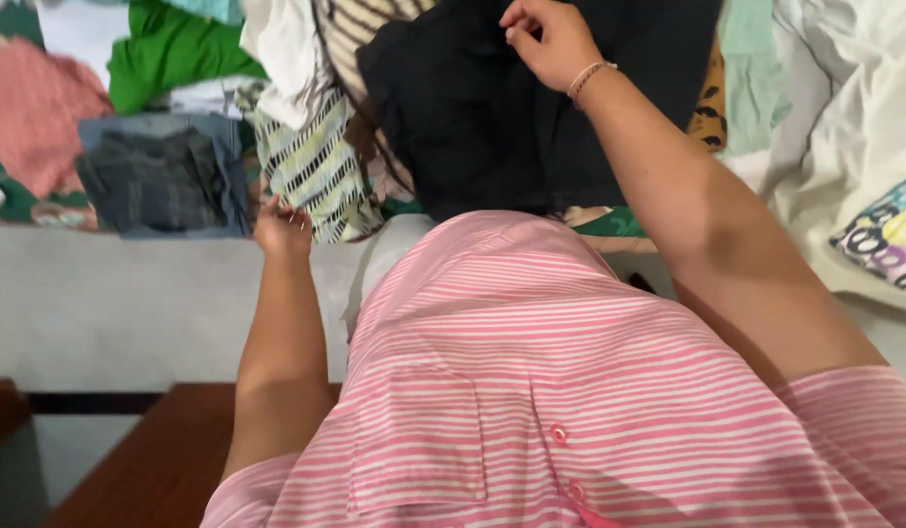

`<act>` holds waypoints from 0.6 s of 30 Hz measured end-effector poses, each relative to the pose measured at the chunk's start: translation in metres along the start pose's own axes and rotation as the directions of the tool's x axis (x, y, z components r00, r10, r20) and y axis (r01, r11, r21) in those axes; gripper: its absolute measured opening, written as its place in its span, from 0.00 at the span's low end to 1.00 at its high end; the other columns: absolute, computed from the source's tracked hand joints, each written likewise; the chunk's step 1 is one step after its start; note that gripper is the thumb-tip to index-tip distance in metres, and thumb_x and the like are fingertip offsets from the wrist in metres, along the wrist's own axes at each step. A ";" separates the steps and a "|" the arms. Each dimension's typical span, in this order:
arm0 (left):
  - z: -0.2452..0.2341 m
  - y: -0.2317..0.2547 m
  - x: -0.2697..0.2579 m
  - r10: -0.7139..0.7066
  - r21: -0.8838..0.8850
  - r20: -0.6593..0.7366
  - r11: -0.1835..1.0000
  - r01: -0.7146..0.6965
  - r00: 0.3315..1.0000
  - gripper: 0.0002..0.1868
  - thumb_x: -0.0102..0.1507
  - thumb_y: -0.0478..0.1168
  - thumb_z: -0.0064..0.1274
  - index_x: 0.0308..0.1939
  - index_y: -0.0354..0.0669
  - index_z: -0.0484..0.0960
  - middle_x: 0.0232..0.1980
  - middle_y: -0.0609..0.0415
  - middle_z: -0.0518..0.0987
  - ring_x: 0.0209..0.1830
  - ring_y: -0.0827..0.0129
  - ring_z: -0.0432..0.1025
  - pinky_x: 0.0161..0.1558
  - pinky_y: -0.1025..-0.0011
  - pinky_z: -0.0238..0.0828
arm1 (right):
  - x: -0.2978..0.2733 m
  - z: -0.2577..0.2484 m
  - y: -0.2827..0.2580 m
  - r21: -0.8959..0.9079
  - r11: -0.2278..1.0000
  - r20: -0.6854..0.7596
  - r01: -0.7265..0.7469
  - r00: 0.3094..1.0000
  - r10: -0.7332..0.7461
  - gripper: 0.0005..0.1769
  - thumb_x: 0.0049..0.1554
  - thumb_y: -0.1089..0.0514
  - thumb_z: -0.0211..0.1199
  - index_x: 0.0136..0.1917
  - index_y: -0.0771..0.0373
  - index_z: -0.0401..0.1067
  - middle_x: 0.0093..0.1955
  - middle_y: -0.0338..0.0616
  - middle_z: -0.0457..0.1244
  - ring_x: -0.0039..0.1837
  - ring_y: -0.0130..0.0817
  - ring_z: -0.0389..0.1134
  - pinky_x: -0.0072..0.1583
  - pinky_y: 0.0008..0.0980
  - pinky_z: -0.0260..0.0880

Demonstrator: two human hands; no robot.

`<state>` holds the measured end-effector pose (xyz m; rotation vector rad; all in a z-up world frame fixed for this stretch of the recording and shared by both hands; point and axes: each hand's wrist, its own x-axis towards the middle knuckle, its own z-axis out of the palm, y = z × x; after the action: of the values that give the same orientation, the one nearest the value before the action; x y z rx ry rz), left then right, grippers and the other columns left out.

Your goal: The person folds several garments on a bed, including a pair of light blue jeans, a dark plaid shirt, a black garment, and a light blue polka-dotted top. Each item is smoothed and folded into a compact rectangle and placed in a growing stack.

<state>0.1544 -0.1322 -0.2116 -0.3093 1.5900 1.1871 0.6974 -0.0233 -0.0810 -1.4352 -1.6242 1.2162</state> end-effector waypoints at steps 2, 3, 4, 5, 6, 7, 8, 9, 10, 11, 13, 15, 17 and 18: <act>-0.003 -0.009 0.006 -0.056 -0.051 0.063 0.997 0.059 0.996 0.10 0.64 0.48 0.50 0.44 0.50 0.78 0.29 0.58 0.71 0.26 0.64 0.67 0.29 0.66 0.66 | -0.001 0.015 -0.018 -0.144 0.989 -0.019 0.046 0.999 -0.049 0.07 0.64 0.61 0.65 0.56 0.63 0.75 0.47 0.43 0.70 0.51 0.33 0.71 0.56 0.32 0.72; 0.006 -0.007 0.002 -0.058 -0.071 0.052 0.996 0.062 0.997 0.10 0.64 0.48 0.50 0.44 0.50 0.78 0.29 0.58 0.71 0.26 0.64 0.67 0.29 0.66 0.66 | -0.004 0.033 -0.036 -0.149 0.987 0.003 0.053 0.999 -0.053 0.07 0.64 0.61 0.65 0.56 0.63 0.75 0.47 0.43 0.70 0.51 0.33 0.71 0.56 0.32 0.72; 0.015 -0.005 -0.002 -0.042 -0.089 0.186 0.994 0.059 0.982 0.10 0.65 0.47 0.54 0.47 0.48 0.79 0.29 0.58 0.70 0.26 0.65 0.66 0.30 0.66 0.65 | -0.008 0.052 -0.053 -0.287 0.922 0.081 0.260 0.966 -0.247 0.17 0.58 0.56 0.69 0.59 0.64 0.74 0.54 0.49 0.68 0.57 0.43 0.69 0.59 0.40 0.69; 0.025 0.000 -0.006 -0.020 -0.104 0.316 0.993 0.056 0.949 0.11 0.65 0.45 0.57 0.49 0.47 0.81 0.29 0.58 0.69 0.26 0.66 0.65 0.31 0.67 0.64 | -0.013 0.070 -0.070 -0.395 0.799 0.180 0.454 0.891 -0.417 0.27 0.51 0.52 0.73 0.62 0.64 0.74 0.60 0.54 0.67 0.63 0.52 0.67 0.63 0.48 0.67; 0.038 0.013 -0.053 -0.019 -0.121 0.305 0.991 0.058 0.952 0.11 0.65 0.45 0.57 0.49 0.47 0.81 0.29 0.58 0.69 0.26 0.66 0.65 0.31 0.67 0.64 | -0.015 0.088 -0.090 -0.389 0.796 0.200 0.464 0.886 -0.419 0.27 0.51 0.52 0.73 0.62 0.64 0.74 0.60 0.54 0.67 0.63 0.52 0.67 0.63 0.48 0.67; 0.063 0.028 -0.100 0.002 -0.053 0.505 0.998 0.028 0.863 0.14 0.69 0.46 0.54 0.54 0.45 0.80 0.31 0.58 0.70 0.28 0.67 0.66 0.33 0.68 0.65 | -0.017 0.105 -0.110 -0.420 0.727 0.225 0.543 0.838 -0.496 0.33 0.48 0.49 0.73 0.63 0.66 0.72 0.61 0.56 0.67 0.63 0.53 0.67 0.61 0.49 0.66; 0.094 0.044 -0.152 0.009 0.007 0.681 1.000 -0.019 0.733 0.17 0.72 0.48 0.51 0.59 0.43 0.79 0.33 0.58 0.71 0.30 0.68 0.67 0.36 0.69 0.66 | -0.020 0.122 -0.130 -0.446 0.650 0.253 0.616 0.783 -0.569 0.39 0.45 0.46 0.73 0.65 0.67 0.71 0.62 0.57 0.67 0.63 0.54 0.67 0.60 0.50 0.65; 0.104 0.053 -0.187 0.011 0.001 0.676 1.000 -0.017 0.737 0.17 0.72 0.48 0.51 0.59 0.43 0.79 0.33 0.58 0.71 0.30 0.68 0.67 0.36 0.69 0.66 | -0.021 0.130 -0.131 -0.441 0.649 0.261 0.620 0.781 -0.568 0.39 0.45 0.46 0.73 0.65 0.67 0.71 0.62 0.57 0.67 0.63 0.54 0.67 0.60 0.50 0.65; 0.115 0.063 -0.223 -0.024 0.090 0.834 0.991 -0.094 0.551 0.20 0.75 0.50 0.46 0.63 0.42 0.77 0.37 0.57 0.72 0.35 0.68 0.69 0.40 0.67 0.69 | -0.021 0.138 -0.132 -0.333 0.761 0.314 0.557 0.826 -0.468 0.34 0.49 0.48 0.71 0.64 0.66 0.71 0.59 0.55 0.68 0.59 0.51 0.69 0.58 0.47 0.68; 0.128 0.072 -0.258 -0.086 0.156 0.940 0.969 -0.193 0.329 0.23 0.77 0.52 0.42 0.68 0.40 0.75 0.42 0.56 0.74 0.39 0.67 0.71 0.45 0.65 0.72 | -0.022 0.144 -0.133 -0.232 0.853 0.372 0.467 0.853 -0.366 0.29 0.53 0.50 0.68 0.63 0.66 0.70 0.55 0.53 0.69 0.55 0.47 0.71 0.55 0.44 0.70; 0.139 0.062 -0.248 -0.031 0.118 0.954 0.953 -0.279 0.297 0.26 0.77 0.55 0.40 0.70 0.42 0.71 0.48 0.55 0.74 0.44 0.67 0.72 0.49 0.67 0.72 | -0.024 0.134 -0.118 -0.023 0.970 0.426 0.244 0.880 -0.211 0.20 0.58 0.56 0.64 0.61 0.66 0.71 0.53 0.51 0.69 0.51 0.42 0.71 0.53 0.39 0.71; 0.133 0.033 -0.188 0.007 0.084 0.969 0.930 -0.359 0.245 0.28 0.76 0.57 0.38 0.73 0.44 0.67 0.54 0.55 0.75 0.49 0.66 0.73 0.52 0.68 0.72 | -0.030 0.105 -0.121 0.169 0.985 0.493 -0.021 0.868 -0.066 0.12 0.63 0.62 0.60 0.60 0.65 0.71 0.51 0.49 0.70 0.46 0.38 0.71 0.51 0.35 0.72; 0.119 -0.019 -0.086 0.082 0.212 0.777 0.899 -0.382 0.625 0.25 0.78 0.63 0.41 0.55 0.43 0.69 0.40 0.57 0.70 0.36 0.69 0.68 0.42 0.68 0.68 | -0.045 0.058 -0.140 0.448 0.879 0.201 -0.163 0.976 0.079 0.12 0.68 0.60 0.56 0.61 0.69 0.69 0.49 0.48 0.69 0.41 0.30 0.68 0.46 0.28 0.71; 0.112 -0.041 -0.060 0.067 0.222 0.789 0.896 -0.384 0.611 0.25 0.78 0.63 0.41 0.55 0.43 0.69 0.40 0.57 0.70 0.36 0.69 0.68 0.42 0.68 0.68 | -0.055 0.034 -0.138 0.450 0.879 0.176 -0.157 0.981 0.085 0.12 0.68 0.60 0.56 0.61 0.69 0.69 0.49 0.48 0.69 0.41 0.30 0.68 0.46 0.28 0.71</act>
<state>0.2727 -0.0824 -0.1736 0.6279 1.0415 0.9656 0.6249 -0.0810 0.0403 -1.1700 -1.2289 1.6877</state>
